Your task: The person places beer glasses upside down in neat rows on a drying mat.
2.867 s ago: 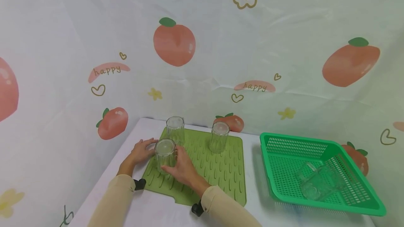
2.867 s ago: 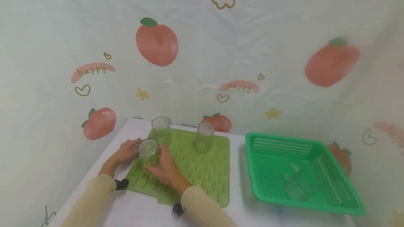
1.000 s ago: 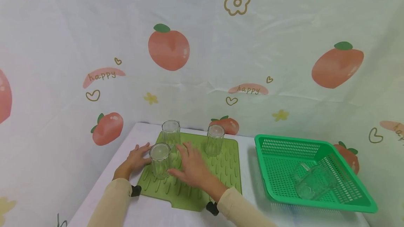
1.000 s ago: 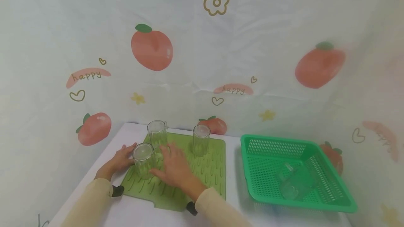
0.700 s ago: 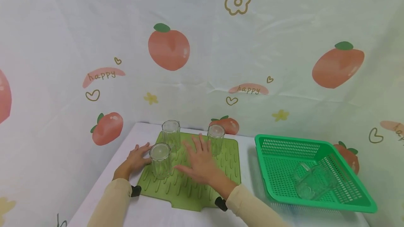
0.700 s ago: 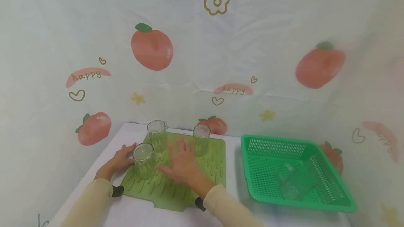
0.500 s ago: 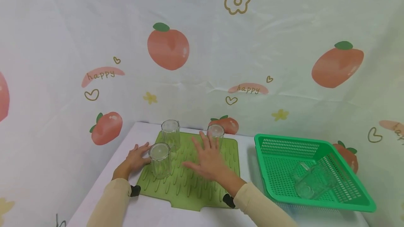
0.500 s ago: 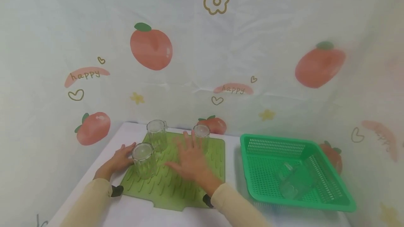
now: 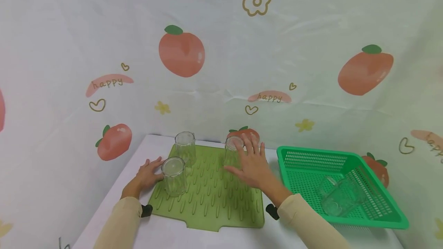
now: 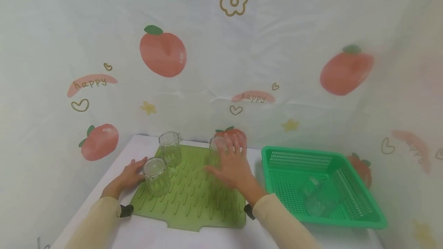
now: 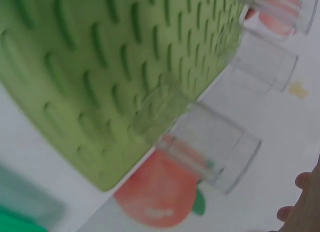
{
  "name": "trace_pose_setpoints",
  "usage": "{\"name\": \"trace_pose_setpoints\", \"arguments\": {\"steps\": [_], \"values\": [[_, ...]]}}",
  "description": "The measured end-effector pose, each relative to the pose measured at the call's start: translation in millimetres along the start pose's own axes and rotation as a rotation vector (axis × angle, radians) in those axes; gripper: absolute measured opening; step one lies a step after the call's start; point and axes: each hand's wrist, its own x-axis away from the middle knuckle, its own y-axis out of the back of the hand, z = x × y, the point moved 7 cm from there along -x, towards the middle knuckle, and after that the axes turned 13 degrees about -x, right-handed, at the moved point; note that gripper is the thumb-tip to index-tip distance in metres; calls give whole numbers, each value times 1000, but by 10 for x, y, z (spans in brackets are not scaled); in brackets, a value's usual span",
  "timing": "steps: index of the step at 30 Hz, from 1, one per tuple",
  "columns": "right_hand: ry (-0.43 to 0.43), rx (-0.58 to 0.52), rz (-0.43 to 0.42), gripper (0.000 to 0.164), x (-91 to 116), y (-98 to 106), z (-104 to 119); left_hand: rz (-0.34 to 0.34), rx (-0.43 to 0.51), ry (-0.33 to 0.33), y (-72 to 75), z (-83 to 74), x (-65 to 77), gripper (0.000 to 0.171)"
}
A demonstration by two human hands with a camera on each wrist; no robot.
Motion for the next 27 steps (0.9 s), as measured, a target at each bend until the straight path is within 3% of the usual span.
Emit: {"name": "trace_pose_setpoints", "arguments": {"steps": [12, 27], "values": [[-85, 38, -28, 93, 143, 382, -590, 11, -2, 17, -15, 47, -10, 68], [-246, 29, 16, 92, 544, 830, -1306, -8, -15, -17, -5, 19, 1, 68]]}}
